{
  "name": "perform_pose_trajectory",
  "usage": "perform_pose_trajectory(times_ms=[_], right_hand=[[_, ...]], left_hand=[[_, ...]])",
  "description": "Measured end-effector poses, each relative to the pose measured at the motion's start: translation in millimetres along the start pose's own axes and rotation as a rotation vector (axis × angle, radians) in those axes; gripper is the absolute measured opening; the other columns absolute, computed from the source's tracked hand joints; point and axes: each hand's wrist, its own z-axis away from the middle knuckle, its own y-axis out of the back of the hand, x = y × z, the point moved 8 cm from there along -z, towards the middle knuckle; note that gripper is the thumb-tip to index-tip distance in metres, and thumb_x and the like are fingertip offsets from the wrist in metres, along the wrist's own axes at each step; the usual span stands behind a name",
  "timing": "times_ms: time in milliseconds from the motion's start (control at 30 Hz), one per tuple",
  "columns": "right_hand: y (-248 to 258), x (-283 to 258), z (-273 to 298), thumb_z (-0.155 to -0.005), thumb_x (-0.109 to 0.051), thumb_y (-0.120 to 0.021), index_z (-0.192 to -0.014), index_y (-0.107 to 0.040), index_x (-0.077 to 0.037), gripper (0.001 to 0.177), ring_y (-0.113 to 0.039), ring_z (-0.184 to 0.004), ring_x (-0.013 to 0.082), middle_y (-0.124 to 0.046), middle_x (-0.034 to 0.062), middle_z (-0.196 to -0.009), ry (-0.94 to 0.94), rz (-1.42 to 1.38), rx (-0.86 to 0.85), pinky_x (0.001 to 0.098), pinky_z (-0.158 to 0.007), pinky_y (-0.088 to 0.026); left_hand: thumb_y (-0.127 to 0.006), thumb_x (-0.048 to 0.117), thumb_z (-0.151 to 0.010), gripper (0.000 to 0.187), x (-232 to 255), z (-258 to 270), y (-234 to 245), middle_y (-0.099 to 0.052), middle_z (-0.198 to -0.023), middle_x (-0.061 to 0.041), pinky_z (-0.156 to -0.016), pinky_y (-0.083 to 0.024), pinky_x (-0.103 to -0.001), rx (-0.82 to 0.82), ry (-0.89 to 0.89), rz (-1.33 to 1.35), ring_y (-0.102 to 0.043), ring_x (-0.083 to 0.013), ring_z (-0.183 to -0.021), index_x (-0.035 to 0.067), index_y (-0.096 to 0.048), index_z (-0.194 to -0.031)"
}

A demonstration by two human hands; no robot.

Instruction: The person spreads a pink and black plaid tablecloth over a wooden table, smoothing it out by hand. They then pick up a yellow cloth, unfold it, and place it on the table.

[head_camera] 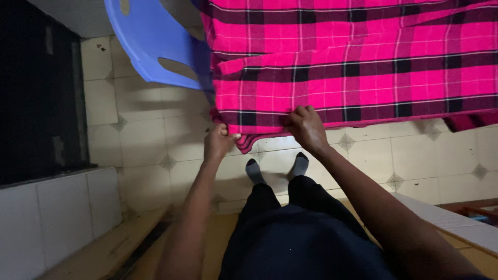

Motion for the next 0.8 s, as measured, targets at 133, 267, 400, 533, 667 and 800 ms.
perform_pose_trajectory(times_ms=[133,267,400,533,667,800], right_hand=[[2,-11,-3,-0.077,-0.012,-0.082,-0.089,-0.075,-0.011,0.013,-0.056,-0.089,0.029,-0.065,0.0051,-0.091,0.126,0.034,-0.007,0.0429,-0.077,-0.05],[4,-25,-8,-0.073,-0.011,-0.082,-0.09,-0.075,-0.01,0.018,-0.055,-0.086,0.0317,-0.064,0.0081,-0.091,0.166,0.034,0.002,0.0426,-0.076,-0.05],[4,-31,-9,-0.075,-0.011,-0.079,-0.096,-0.076,-0.01,0.021,-0.056,-0.087,0.0301,-0.065,0.0076,-0.093,0.115,0.058,-0.027,0.0416,-0.078,-0.05],[6,-27,-6,-0.082,-0.011,-0.077,-0.1,-0.077,-0.012,0.018,-0.057,-0.088,0.0303,-0.065,0.008,-0.094,0.103,0.002,-0.033,0.0414,-0.078,-0.05],[10,-17,-2,-0.083,-0.006,-0.074,-0.103,-0.077,-0.01,0.02,-0.058,-0.093,0.0284,-0.064,0.0083,-0.099,0.082,0.033,-0.005,0.0402,-0.081,-0.051],[9,-8,-1,-0.084,-0.011,-0.078,-0.096,-0.075,-0.009,0.013,-0.057,-0.092,0.0296,-0.063,0.0091,-0.098,0.059,0.011,-0.032,0.0425,-0.081,-0.05]], left_hand=[[-0.092,0.033,-0.075,0.041,2,10,11,-0.077,-0.095,-0.007,-0.078,-0.059,-0.036,0.027,0.18,-0.301,-0.075,-0.0191,-0.085,0.008,-0.074,-0.102],[-0.091,0.038,-0.077,0.039,10,25,34,-0.076,-0.091,-0.007,-0.078,-0.056,-0.043,-0.123,0.12,-0.548,-0.072,-0.0242,-0.084,0.009,-0.074,-0.097],[-0.08,0.028,-0.083,0.02,6,17,30,-0.08,-0.098,0.0,-0.081,-0.057,-0.039,-0.255,0.093,-0.563,-0.075,-0.0175,-0.088,0.019,-0.077,-0.1],[-0.076,0.037,-0.091,0.032,-10,-19,19,-0.076,-0.109,-0.004,-0.081,-0.056,-0.034,-0.174,0.245,-0.179,-0.071,-0.0164,-0.093,0.016,-0.07,-0.114],[-0.087,0.035,-0.079,0.046,-22,-39,4,-0.077,-0.104,-0.007,-0.077,-0.057,-0.03,-0.144,0.196,-0.033,-0.073,-0.0149,-0.089,0.005,-0.071,-0.11],[-0.092,0.035,-0.078,0.04,-40,-47,12,-0.077,-0.087,-0.006,-0.071,-0.055,-0.031,-0.166,0.23,-0.092,-0.069,-0.0147,-0.076,0.004,-0.077,-0.098]])
